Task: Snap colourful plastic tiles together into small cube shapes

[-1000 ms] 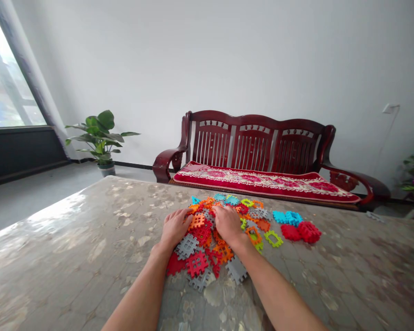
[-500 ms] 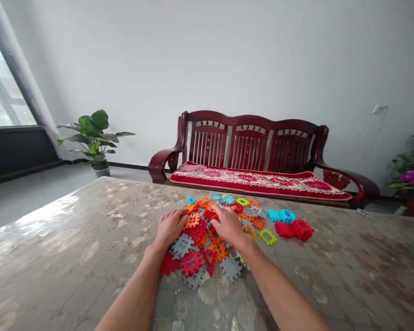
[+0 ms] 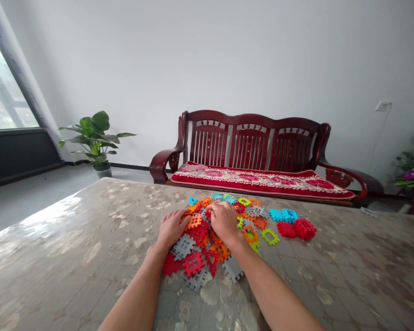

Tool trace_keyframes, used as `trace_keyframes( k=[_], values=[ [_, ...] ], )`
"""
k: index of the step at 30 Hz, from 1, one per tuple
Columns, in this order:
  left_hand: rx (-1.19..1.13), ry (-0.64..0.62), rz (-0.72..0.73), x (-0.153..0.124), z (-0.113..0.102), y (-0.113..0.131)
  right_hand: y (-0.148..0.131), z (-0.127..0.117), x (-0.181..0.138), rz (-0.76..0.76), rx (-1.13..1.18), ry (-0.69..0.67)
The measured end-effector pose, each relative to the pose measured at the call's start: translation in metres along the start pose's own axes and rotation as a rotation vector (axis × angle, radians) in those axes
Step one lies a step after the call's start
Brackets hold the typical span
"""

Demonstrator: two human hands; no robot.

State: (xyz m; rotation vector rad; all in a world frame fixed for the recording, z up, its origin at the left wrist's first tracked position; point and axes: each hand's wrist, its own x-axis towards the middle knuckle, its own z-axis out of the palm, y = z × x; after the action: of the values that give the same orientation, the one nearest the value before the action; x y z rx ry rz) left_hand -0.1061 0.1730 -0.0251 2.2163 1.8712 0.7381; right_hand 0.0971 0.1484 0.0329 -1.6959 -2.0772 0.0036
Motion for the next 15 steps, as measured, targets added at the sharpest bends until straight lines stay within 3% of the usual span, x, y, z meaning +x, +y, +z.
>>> trace_keyframes(
  k=[6, 15],
  values=[
    [-0.004, 0.001, 0.010, 0.000, 0.001, -0.001, 0.001, 0.004, -0.002, -0.063, -0.106, -0.157],
    [-0.010, 0.008, 0.004, 0.001, 0.002, -0.003, -0.001, 0.007, 0.001, -0.043, -0.136, -0.046]
  ],
)
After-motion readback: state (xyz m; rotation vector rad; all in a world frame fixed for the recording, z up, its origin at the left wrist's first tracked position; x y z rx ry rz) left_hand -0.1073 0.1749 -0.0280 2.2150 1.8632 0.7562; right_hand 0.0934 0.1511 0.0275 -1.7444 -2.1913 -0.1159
